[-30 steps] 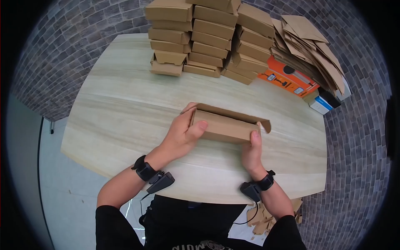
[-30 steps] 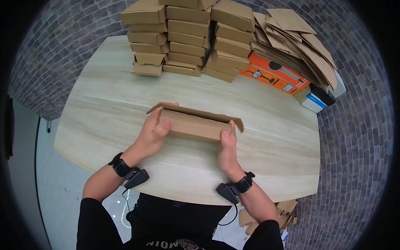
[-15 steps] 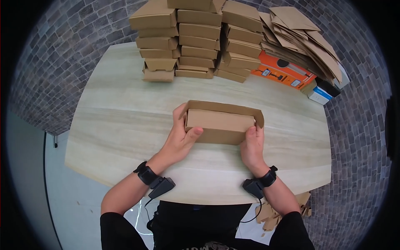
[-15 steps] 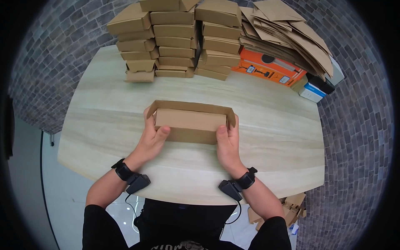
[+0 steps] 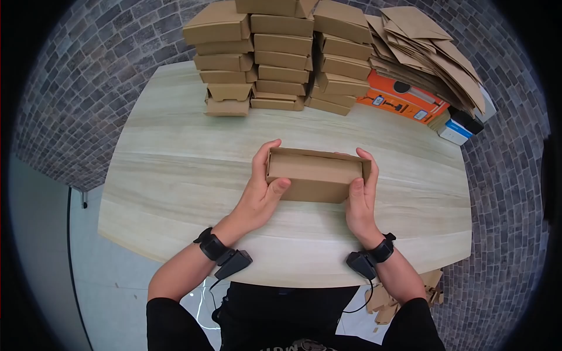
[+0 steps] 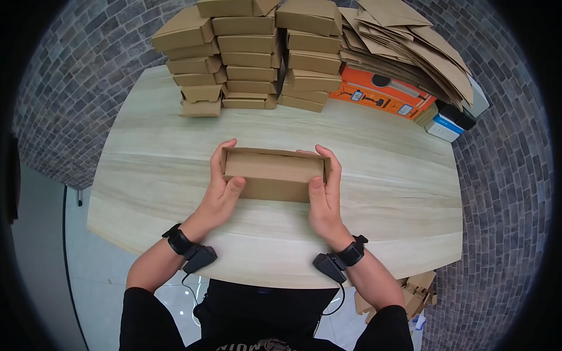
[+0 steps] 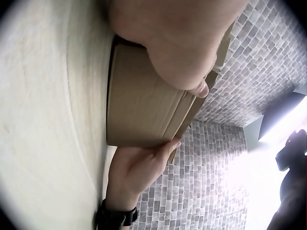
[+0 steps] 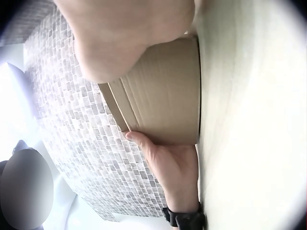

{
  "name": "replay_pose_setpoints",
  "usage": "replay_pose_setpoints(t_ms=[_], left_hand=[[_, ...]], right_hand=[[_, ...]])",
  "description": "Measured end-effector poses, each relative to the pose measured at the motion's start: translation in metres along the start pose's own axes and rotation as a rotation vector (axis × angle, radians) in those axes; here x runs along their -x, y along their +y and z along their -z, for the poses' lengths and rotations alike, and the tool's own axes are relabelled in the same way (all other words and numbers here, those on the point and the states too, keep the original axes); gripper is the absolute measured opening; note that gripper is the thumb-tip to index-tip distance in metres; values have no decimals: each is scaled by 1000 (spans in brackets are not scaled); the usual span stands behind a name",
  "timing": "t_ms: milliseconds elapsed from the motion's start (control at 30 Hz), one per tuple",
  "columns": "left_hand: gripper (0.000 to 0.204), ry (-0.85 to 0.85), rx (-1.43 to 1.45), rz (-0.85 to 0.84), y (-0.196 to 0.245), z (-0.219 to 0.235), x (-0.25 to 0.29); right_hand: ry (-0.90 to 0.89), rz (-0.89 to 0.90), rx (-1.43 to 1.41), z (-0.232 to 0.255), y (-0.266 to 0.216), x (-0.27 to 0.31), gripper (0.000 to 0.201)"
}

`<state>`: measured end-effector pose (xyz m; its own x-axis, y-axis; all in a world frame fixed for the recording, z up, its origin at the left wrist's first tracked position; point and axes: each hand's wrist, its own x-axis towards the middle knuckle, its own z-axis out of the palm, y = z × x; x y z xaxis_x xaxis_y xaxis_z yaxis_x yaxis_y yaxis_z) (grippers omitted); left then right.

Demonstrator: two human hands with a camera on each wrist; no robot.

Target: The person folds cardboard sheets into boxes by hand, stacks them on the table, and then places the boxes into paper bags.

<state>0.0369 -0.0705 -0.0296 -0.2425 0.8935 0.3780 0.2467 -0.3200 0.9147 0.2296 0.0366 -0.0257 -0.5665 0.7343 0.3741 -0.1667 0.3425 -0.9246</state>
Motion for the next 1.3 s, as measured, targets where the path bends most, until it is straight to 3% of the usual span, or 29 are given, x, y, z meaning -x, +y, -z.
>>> replay_pose_setpoints(t_ms=[167, 400, 700, 967, 1300], left_hand=[[74, -30, -3, 75, -3, 1, 2], [62, 7, -55, -6, -9, 0, 1], [57, 12, -20, 24, -11, -1, 2], [73, -12, -163, -25, -8, -4, 4], [72, -64, -90, 82, 0, -4, 5]], right_hand=[[-36, 26, 22, 2, 3, -1, 52], [-49, 82, 35, 4, 6, -3, 47], [-62, -6, -62, 5, -4, -4, 64], [-51, 27, 10, 10, -14, -7, 76], [-49, 36, 118, 18, -17, -12, 70]])
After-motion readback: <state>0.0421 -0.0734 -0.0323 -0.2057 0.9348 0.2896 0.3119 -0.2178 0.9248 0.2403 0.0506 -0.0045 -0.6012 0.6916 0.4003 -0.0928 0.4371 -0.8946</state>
